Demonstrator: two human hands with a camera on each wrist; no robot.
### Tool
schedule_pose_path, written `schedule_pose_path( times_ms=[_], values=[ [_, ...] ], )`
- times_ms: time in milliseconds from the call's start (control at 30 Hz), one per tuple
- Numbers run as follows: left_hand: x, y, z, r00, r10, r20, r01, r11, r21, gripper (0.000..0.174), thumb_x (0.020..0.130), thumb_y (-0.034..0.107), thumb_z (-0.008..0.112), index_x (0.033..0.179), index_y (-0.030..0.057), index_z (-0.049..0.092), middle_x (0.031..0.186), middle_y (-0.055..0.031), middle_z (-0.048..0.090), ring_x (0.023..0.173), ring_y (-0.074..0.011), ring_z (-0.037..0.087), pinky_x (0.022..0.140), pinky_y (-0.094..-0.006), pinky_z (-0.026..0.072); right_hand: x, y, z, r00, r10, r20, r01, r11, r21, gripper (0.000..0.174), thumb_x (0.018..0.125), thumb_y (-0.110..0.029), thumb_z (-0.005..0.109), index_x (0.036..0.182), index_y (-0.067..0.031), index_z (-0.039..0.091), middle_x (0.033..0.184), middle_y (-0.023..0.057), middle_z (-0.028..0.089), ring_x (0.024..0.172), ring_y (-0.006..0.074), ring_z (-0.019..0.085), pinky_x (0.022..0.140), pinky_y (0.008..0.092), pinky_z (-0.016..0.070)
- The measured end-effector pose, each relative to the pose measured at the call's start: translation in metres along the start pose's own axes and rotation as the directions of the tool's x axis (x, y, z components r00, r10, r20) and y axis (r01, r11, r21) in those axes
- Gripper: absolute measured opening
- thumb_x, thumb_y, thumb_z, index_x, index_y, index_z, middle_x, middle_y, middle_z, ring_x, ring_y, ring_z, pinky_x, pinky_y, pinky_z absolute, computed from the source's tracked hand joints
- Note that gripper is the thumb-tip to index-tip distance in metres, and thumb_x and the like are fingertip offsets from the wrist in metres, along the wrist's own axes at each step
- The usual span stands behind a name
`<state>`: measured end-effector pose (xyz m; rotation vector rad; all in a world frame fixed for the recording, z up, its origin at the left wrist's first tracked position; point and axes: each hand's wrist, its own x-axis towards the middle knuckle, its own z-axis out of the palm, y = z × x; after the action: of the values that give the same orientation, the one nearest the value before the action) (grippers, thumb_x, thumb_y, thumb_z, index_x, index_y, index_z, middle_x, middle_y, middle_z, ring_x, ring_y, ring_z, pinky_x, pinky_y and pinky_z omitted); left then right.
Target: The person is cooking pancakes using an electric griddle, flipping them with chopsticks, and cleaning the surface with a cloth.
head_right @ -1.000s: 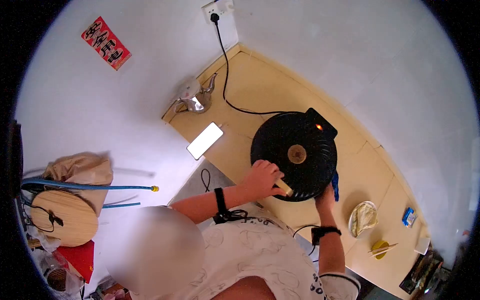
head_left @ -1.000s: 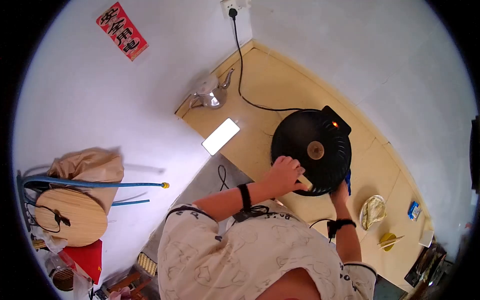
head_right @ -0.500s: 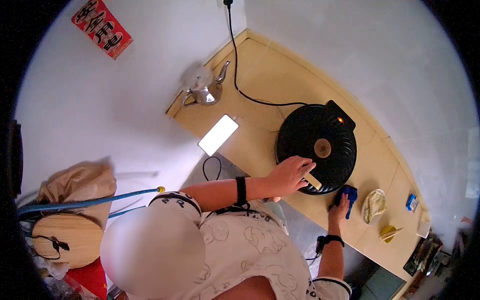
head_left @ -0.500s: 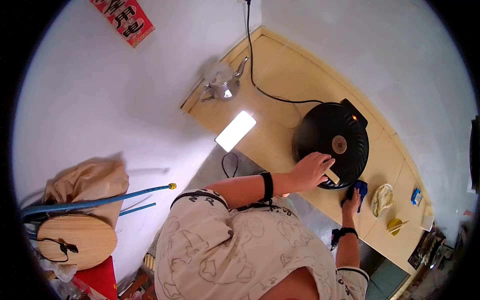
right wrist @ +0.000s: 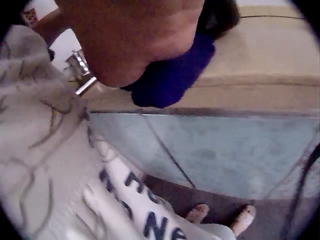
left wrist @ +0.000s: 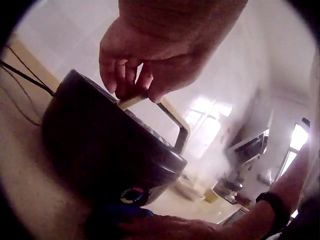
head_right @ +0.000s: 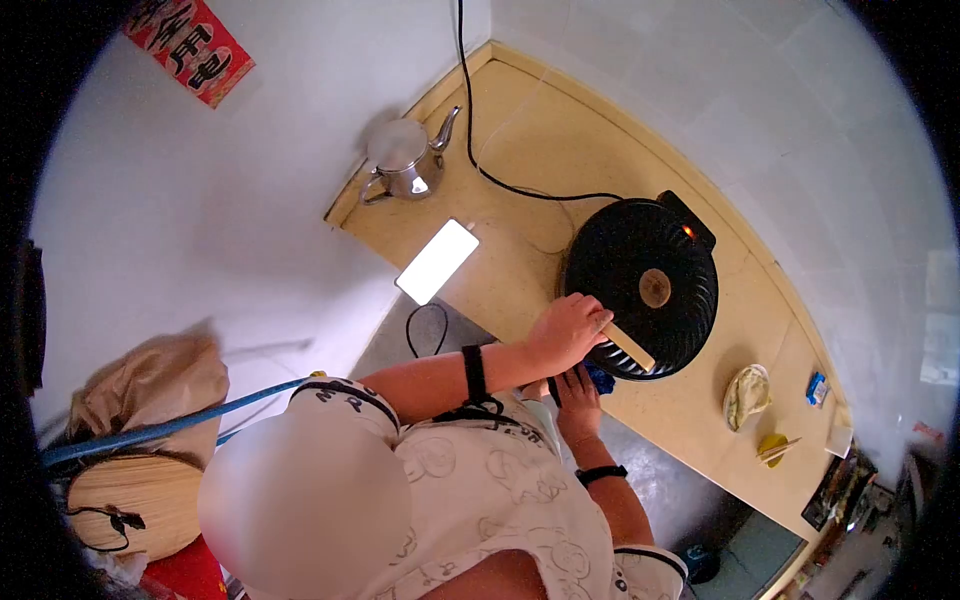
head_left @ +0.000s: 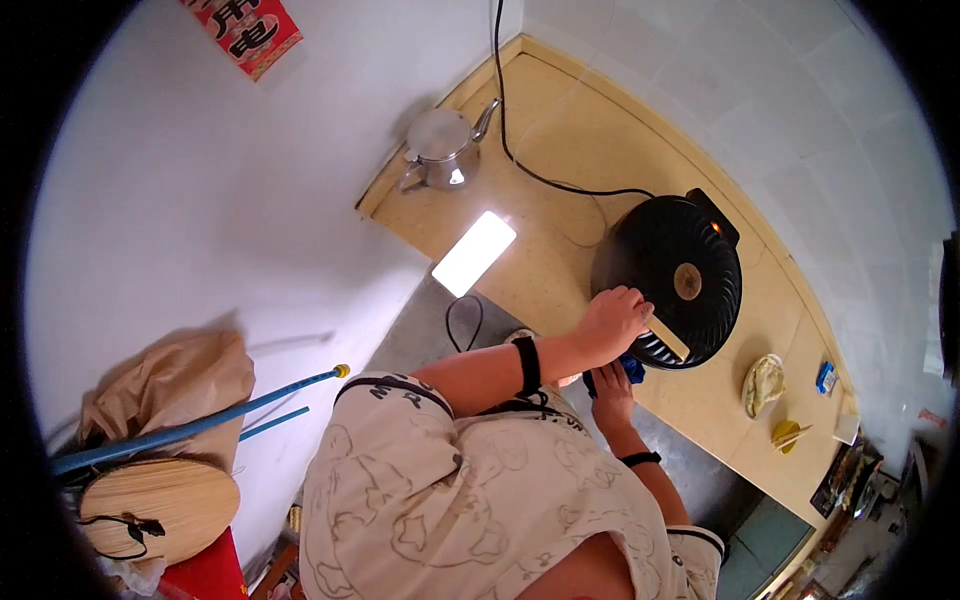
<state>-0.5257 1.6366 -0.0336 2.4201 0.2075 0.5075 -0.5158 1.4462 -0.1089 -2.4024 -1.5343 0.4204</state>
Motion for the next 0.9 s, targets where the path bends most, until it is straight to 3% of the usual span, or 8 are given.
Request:
schedule_pose_path(
  times_ms=[67, 133, 267, 400, 467, 600, 700, 900],
  values=[
    [0.001, -0.001, 0.0, 1.0, 0.016, -0.004, -0.016, 1.0, 0.018, 0.033, 0.076, 0.022, 0.062, 0.102, 0.0025, 0.059, 0.086, -0.0078, 0.054, 0.083, -0.0228, 0.052, 0.073, -0.0344, 0.0445, -0.025, 0.021, -0.005, 1.0, -0.026, -0.011, 0.026, 0.999, -0.029, 0.057, 0.064, 0.008, 0.049, 0.119, -0.0065, 0.05, 0.128, 0.011, 0.044, 0.123, 0.0311, 0.036, 0.102, 0.039, 0.0297],
    [0.002, 0.001, -0.004, 1.0, 0.007, 0.021, -0.008, 0.999, 0.035, 0.032, 0.076, 0.022, 0.062, 0.101, 0.0028, 0.059, 0.085, -0.0078, 0.054, 0.083, -0.023, 0.052, 0.072, -0.0346, 0.0446, -0.063, 0.06, -0.006, 0.998, 0.055, 0.002, -0.054, 0.986, -0.157, 0.053, 0.068, 0.004, 0.052, 0.119, -0.007, 0.049, 0.13, 0.0098, 0.043, 0.123, 0.031, 0.037, 0.103, 0.0402, 0.0288],
    [0.003, -0.001, 0.004, 1.0, 0.025, 0.015, -0.025, 0.998, 0.054, 0.03, 0.074, 0.023, 0.064, 0.096, 0.004, 0.06, 0.082, -0.0068, 0.054, 0.081, -0.023, 0.053, 0.07, -0.035, 0.0448, -0.115, 0.133, -0.018, 0.894, 0.403, -0.196, -0.422, 0.904, -0.069, 0.057, 0.064, 0.011, 0.048, 0.12, -0.0031, 0.049, 0.133, 0.012, 0.041, 0.125, 0.0332, 0.033, 0.105, 0.0403, 0.0268],
    [0.009, 0.005, 0.005, 0.998, 0.063, 0.003, -0.063, 0.998, -0.025, 0.029, 0.073, 0.023, 0.064, 0.094, 0.0042, 0.059, 0.079, -0.0062, 0.053, 0.078, -0.0232, 0.053, 0.068, -0.035, 0.0449, -0.109, 0.153, -0.013, 0.808, 0.52, -0.278, -0.554, 0.831, -0.057, 0.056, 0.066, 0.01, 0.051, 0.12, -0.0039, 0.048, 0.132, 0.0114, 0.043, 0.124, 0.0332, 0.035, 0.105, 0.0398, 0.0259],
    [0.014, 0.009, 0.011, 0.986, 0.162, 0.034, -0.164, 0.985, 0.062, 0.027, 0.072, 0.023, 0.063, 0.093, 0.0047, 0.059, 0.078, -0.0064, 0.053, 0.077, -0.0239, 0.054, 0.067, -0.0355, 0.0449, -0.099, 0.143, -0.008, 0.851, 0.461, -0.25, -0.497, 0.862, -0.099, 0.058, 0.065, 0.009, 0.052, 0.121, -0.0044, 0.048, 0.132, 0.0106, 0.043, 0.125, 0.0323, 0.034, 0.105, 0.0394, 0.0253],
    [0.02, 0.007, 0.015, 0.986, 0.167, 0.012, -0.167, 0.986, -0.026, 0.026, 0.073, 0.023, 0.062, 0.091, 0.0051, 0.059, 0.078, -0.0068, 0.052, 0.077, -0.0244, 0.054, 0.067, -0.0361, 0.0447, -0.083, 0.088, -0.032, 0.914, 0.404, -0.043, -0.405, 0.913, -0.049, 0.066, 0.06, 0.01, 0.053, 0.123, -0.0065, 0.045, 0.134, 0.0097, 0.039, 0.127, 0.0319, 0.03, 0.106, 0.0398, 0.025],
    [0.022, 0.004, 0.011, 0.987, 0.159, 0.022, -0.159, 0.987, -0.005, 0.024, 0.073, 0.023, 0.063, 0.089, 0.0055, 0.059, 0.077, -0.0071, 0.052, 0.078, -0.0246, 0.054, 0.067, -0.0364, 0.0445, -0.085, 0.103, -0.033, 0.938, 0.335, -0.085, -0.34, 0.939, -0.053, 0.066, 0.06, 0.011, 0.052, 0.123, -0.0062, 0.045, 0.134, 0.01, 0.039, 0.127, 0.0323, 0.03, 0.106, 0.0394, 0.0254],
    [0.024, 0.004, 0.008, 0.991, 0.135, 0.012, -0.136, 0.988, 0.078, 0.035, 0.073, 0.021, 0.064, 0.103, 0.0048, 0.058, 0.083, -0.0078, 0.055, 0.079, -0.0253, 0.054, 0.067, -0.0367, 0.0452, -0.06, 0.137, -0.017, 0.841, 0.458, -0.287, -0.478, 0.878, 0.001, 0.056, 0.065, 0.008, 0.049, 0.12, -0.0051, 0.049, 0.13, 0.0114, 0.044, 0.124, 0.0343, 0.033, 0.104, 0.0411, 0.0263]
  ],
)
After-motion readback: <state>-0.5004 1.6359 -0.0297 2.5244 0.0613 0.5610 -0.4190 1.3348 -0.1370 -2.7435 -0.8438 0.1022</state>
